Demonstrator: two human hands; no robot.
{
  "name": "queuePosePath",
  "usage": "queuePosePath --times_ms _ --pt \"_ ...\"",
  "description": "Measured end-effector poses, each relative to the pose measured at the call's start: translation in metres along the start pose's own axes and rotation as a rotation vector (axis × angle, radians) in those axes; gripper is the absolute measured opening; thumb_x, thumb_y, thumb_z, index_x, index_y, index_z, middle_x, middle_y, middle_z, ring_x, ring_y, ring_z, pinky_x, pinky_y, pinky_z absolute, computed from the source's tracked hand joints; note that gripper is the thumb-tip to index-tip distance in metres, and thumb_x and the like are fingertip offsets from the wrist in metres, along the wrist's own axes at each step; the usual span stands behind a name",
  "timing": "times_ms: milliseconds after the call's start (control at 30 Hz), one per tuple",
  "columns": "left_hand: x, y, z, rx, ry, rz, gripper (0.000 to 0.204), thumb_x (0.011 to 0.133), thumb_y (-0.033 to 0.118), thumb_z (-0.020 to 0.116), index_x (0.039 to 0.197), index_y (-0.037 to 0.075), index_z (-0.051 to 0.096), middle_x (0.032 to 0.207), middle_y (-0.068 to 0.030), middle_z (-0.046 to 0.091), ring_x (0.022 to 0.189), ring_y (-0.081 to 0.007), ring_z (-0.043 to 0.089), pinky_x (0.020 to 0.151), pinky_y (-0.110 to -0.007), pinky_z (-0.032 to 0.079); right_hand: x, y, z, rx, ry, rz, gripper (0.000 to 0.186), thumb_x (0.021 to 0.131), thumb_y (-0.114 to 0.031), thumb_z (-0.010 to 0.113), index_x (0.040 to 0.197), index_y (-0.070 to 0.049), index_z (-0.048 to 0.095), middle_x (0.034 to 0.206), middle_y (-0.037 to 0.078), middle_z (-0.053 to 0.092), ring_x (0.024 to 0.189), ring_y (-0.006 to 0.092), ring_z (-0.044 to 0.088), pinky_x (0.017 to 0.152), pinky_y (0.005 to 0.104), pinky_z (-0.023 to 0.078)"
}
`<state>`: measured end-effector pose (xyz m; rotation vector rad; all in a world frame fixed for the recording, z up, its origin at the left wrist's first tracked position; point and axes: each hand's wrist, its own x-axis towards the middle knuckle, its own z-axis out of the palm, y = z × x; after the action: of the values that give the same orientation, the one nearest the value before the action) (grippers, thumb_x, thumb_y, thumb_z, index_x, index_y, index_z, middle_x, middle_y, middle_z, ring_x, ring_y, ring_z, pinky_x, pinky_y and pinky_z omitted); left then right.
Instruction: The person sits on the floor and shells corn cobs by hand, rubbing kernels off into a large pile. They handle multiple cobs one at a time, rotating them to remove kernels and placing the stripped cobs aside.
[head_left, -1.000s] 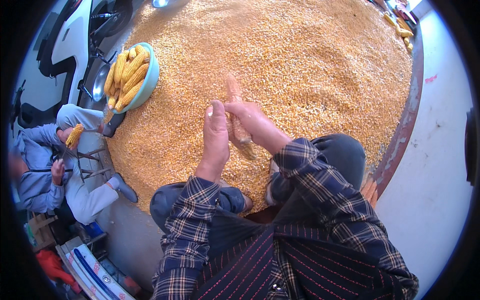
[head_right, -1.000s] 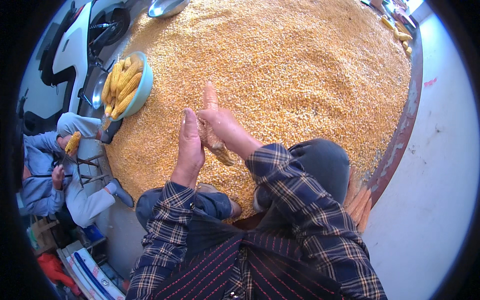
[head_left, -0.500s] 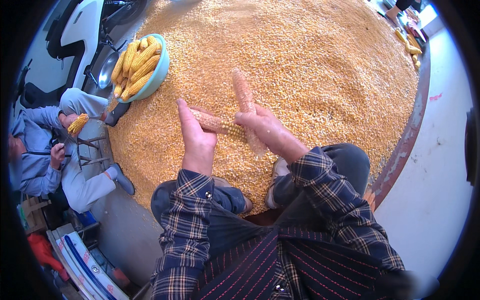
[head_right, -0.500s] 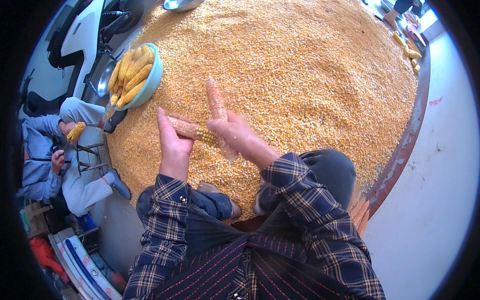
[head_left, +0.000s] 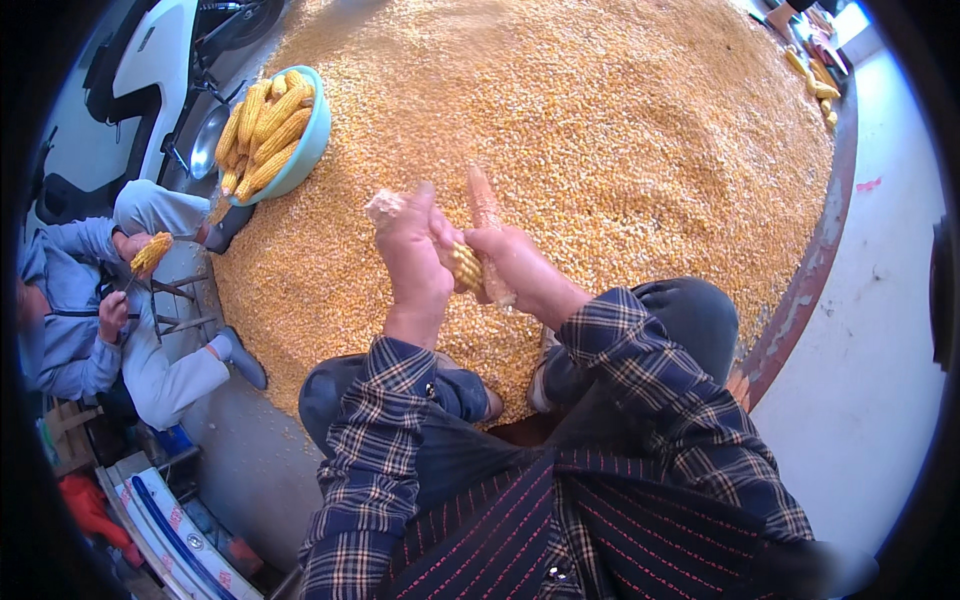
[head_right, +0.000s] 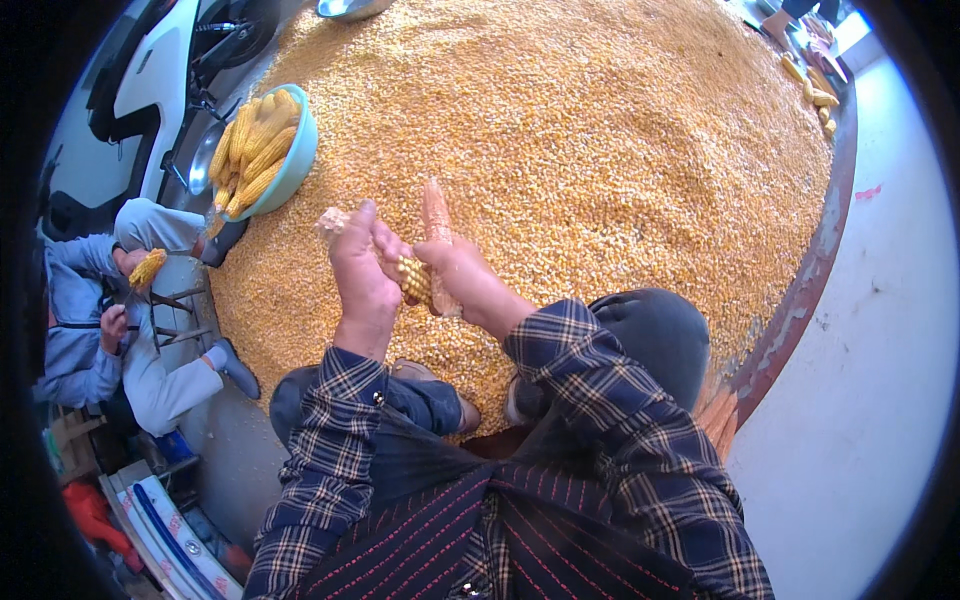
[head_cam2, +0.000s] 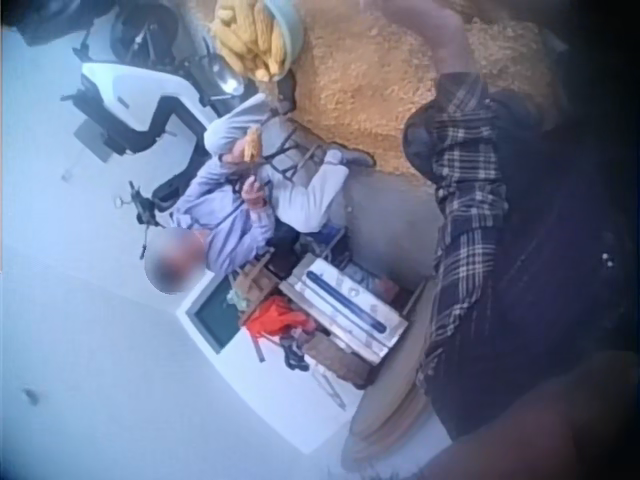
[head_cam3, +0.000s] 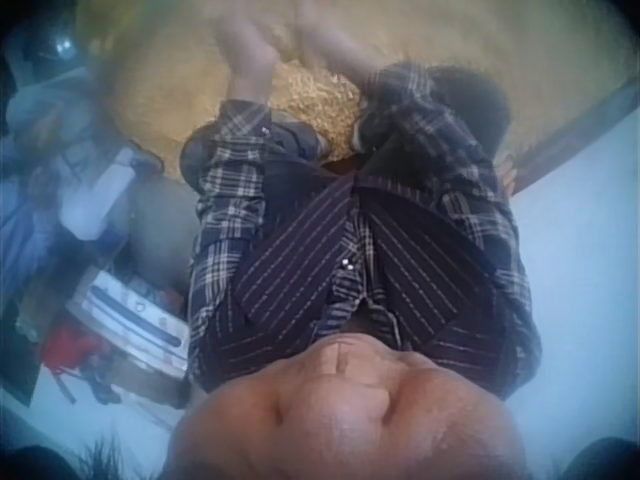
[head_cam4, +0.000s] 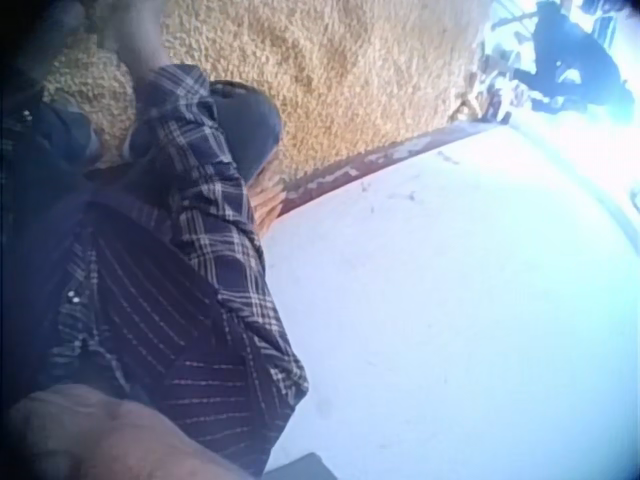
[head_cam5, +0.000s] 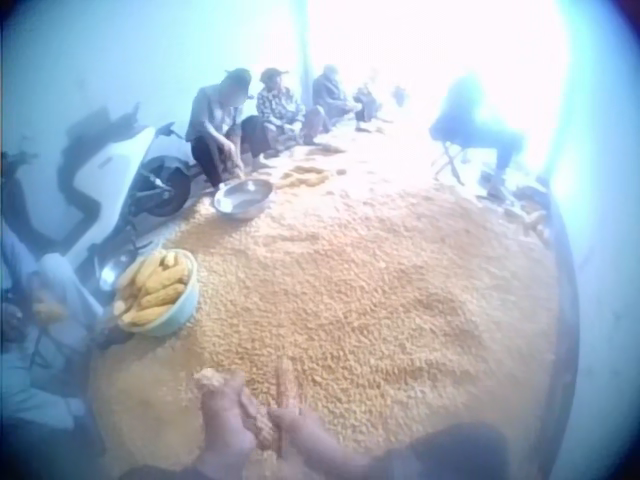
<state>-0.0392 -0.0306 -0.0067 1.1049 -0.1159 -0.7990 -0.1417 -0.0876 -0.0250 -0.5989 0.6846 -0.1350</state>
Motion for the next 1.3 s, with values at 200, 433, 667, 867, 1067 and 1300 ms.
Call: queuePosePath --times_ms 200,433,667,867,1067,1300 --pt "0.012 0.014 -0.015 -0.231 0.018 -0.133 0.032 0.087 0.032 0.061 0.067 0.016 0.042 0.053 0.0019 0.042 0.047 -0.0112 0.043 0.052 -0.030 0.041 0.014 0.006 -0.014 0.213 -0.088 0.036 0.021 0.089 -0.020 0.052 0.100 -0.002 0.051 0.085 0.012 0.061 0.067 0.0217 0.061 0.055 0.0393 0.054" --pt "0.017 0.011 -0.022 -0.325 0.316 -0.230 0.037 0.088 0.039 0.060 0.066 0.015 0.043 0.053 -0.0012 0.042 0.054 -0.0176 0.046 0.062 -0.038 0.045 0.004 0.024 0.012 -0.369 0.152 -0.587 0.030 0.085 -0.019 0.060 0.106 -0.001 0.047 0.085 0.006 0.056 0.073 0.0125 0.053 0.062 0.0283 0.045" --pt "0.016 -0.007 -0.013 -0.067 0.212 0.036 0.028 0.088 0.035 0.061 0.079 0.015 0.046 0.057 0.0014 0.042 0.054 -0.0134 0.046 0.059 -0.029 0.042 0.021 0.014 0.001 -0.090 0.298 -0.346 0.025 0.085 -0.018 0.060 0.101 -0.001 0.051 0.078 0.004 0.055 0.069 0.0118 0.052 0.059 0.0282 0.044" --pt "0.027 0.003 -0.032 -0.328 0.327 -0.141 0.031 0.087 0.040 0.061 0.088 0.016 0.042 0.062 0.0013 0.044 0.056 -0.0125 0.046 0.061 -0.032 0.045 0.015 -0.003 -0.008 -0.041 0.147 -0.216 0.022 0.087 -0.018 0.055 0.101 -0.001 0.054 0.083 0.006 0.058 0.074 0.0153 0.056 0.064 0.0292 0.045" --pt "0.033 -0.010 -0.042 -0.373 0.390 -0.206 0.033 0.087 0.042 0.061 0.093 0.017 0.039 0.065 0.0018 0.044 0.059 -0.0122 0.046 0.064 -0.036 0.045 0.009 0.022 0.007 -0.942 0.286 -0.920 0.027 0.085 -0.017 0.060 0.105 -0.003 0.050 0.080 0.003 0.056 0.069 0.0153 0.053 0.061 0.0310 0.045" --pt "0.016 0.006 -0.020 -0.296 0.289 -0.093 0.029 0.086 0.035 0.063 0.086 0.015 0.043 0.064 -0.0006 0.047 0.062 -0.0135 0.049 0.066 -0.036 0.045 0.015 -0.013 0.000 0.024 0.276 -0.147 0.029 0.087 -0.024 0.057 0.103 -0.001 0.049 0.080 0.006 0.057 0.076 0.0163 0.056 0.056 0.0302 0.048"
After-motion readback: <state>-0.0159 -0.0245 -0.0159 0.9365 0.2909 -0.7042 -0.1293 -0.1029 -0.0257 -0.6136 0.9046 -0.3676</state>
